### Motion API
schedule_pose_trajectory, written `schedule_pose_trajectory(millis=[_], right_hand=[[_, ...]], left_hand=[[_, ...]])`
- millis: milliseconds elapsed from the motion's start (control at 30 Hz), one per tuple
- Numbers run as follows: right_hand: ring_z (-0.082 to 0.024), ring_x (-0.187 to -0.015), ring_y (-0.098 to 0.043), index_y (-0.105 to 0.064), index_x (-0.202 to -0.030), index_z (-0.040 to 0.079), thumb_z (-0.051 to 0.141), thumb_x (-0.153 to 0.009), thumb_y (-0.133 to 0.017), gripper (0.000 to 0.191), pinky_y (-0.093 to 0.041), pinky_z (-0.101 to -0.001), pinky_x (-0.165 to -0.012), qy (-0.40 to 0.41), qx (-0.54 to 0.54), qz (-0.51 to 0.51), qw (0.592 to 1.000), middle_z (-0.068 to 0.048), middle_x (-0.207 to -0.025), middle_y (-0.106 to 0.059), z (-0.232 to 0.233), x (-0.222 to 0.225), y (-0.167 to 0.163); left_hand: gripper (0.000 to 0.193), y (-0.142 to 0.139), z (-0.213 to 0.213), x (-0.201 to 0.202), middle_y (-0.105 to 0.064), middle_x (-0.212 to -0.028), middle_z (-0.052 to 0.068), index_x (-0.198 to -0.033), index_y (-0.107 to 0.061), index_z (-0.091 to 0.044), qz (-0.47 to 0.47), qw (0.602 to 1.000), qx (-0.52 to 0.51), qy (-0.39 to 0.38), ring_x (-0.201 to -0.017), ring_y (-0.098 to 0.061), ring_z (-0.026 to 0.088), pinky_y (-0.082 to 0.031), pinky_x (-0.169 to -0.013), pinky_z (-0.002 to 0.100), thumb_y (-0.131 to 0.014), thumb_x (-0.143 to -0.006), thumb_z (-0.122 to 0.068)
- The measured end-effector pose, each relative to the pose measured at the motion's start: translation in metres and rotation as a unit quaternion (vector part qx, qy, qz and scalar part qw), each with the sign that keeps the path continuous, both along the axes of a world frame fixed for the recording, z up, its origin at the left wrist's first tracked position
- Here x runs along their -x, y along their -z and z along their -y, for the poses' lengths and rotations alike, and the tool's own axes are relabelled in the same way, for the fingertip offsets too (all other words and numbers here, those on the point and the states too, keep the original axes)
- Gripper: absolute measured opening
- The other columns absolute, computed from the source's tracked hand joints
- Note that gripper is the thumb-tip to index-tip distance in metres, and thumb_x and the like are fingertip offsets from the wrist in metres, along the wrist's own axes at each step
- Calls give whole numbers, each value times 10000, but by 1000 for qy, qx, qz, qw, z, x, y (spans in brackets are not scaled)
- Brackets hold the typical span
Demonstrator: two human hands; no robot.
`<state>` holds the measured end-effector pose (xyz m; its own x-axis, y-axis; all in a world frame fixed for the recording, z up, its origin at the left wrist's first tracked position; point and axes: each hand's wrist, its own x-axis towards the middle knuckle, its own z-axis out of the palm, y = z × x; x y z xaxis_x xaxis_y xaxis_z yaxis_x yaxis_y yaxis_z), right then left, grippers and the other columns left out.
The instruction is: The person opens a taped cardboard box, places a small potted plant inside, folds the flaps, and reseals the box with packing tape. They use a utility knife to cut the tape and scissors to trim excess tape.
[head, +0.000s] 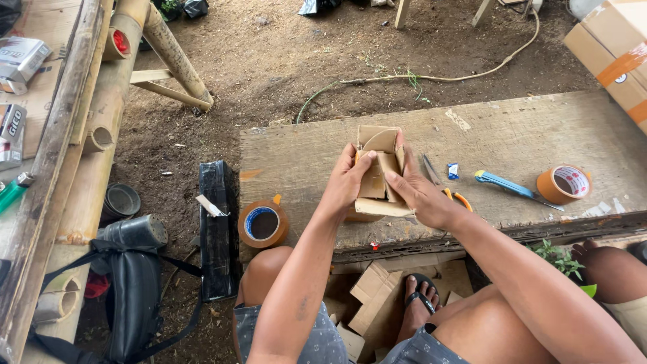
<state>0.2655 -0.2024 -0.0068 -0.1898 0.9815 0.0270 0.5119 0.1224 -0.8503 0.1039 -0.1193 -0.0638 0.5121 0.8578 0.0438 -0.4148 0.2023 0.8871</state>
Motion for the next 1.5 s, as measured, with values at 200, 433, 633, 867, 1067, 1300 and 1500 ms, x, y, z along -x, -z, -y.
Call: schedule_pose_trajectory(millis=[200,433,633,867,1067,1300,1500], right_hand=[[-267,-1586,-44,328,-1528,81,563,-1019,-280,928,-143,-366,-1252,-43,59,142,987,-174,-1700,133,-3,-3,-22],[-249,-1554,-30,131,-1624,211,684,-926,-201,906,-143,-463,-1237,-16,174,-152,973,-51,-1710,59,-8,-12,-20],[-213,-1326,-527,-435,-1506,189,524,-859,-605,749,-408,-495,-1149,76,261,-379,884,-38,-1429,-572,-29,-13,4],[-162,-1039,-703,-556,-1341,66,266,-972,-665,434,-622,-375,-875,57,212,-440,871,-69,-1200,-669,-39,0,14],[-216,-1127,-658,-481,-1396,41,315,-957,-721,571,-581,-441,-974,53,144,-442,884,-93,-1213,-665,-36,-1,15],[-315,-1563,-219,12,-1657,160,754,-664,-759,1390,-221,-538,-1237,-66,1,-191,979,-168,-1679,-210,-3,-11,9],[-368,-1569,-230,-4,-1630,53,931,-643,-646,1469,-219,-515,-1265,1,-103,-94,990,-262,-1674,-200,-11,6,26]], left_hand=[[451,-15,7,9,-634,-1253,114,-1381,-443,-50,-11,999,22,36,-1141,-646,152,-575,-939,312,-560,-1053,-337],[558,-23,1,24,-591,-1323,141,-1465,-345,-27,-138,988,-58,46,-1209,-604,183,-543,-990,333,-586,-1028,-276],[528,-13,-9,15,-609,-1318,175,-1469,-355,-19,-130,988,-63,56,-1203,-604,218,-539,-987,341,-546,-1037,-253],[624,4,-7,16,-405,-1475,290,-1522,-223,54,-220,965,-134,-40,-1342,-440,323,-431,-1056,425,-557,-1144,-313],[658,-14,-19,9,-661,-1259,201,-1450,-392,-74,-166,986,-17,21,-1107,-708,275,-640,-886,395,-704,-895,-238],[580,-27,-50,22,-647,-1232,167,-1443,-435,-45,-51,995,52,65,-1063,-689,254,-617,-856,402,-667,-920,-142],[570,-19,-47,18,-671,-1179,140,-1408,-460,-47,-60,993,36,95,-993,-710,227,-630,-822,415,-687,-890,-123]])
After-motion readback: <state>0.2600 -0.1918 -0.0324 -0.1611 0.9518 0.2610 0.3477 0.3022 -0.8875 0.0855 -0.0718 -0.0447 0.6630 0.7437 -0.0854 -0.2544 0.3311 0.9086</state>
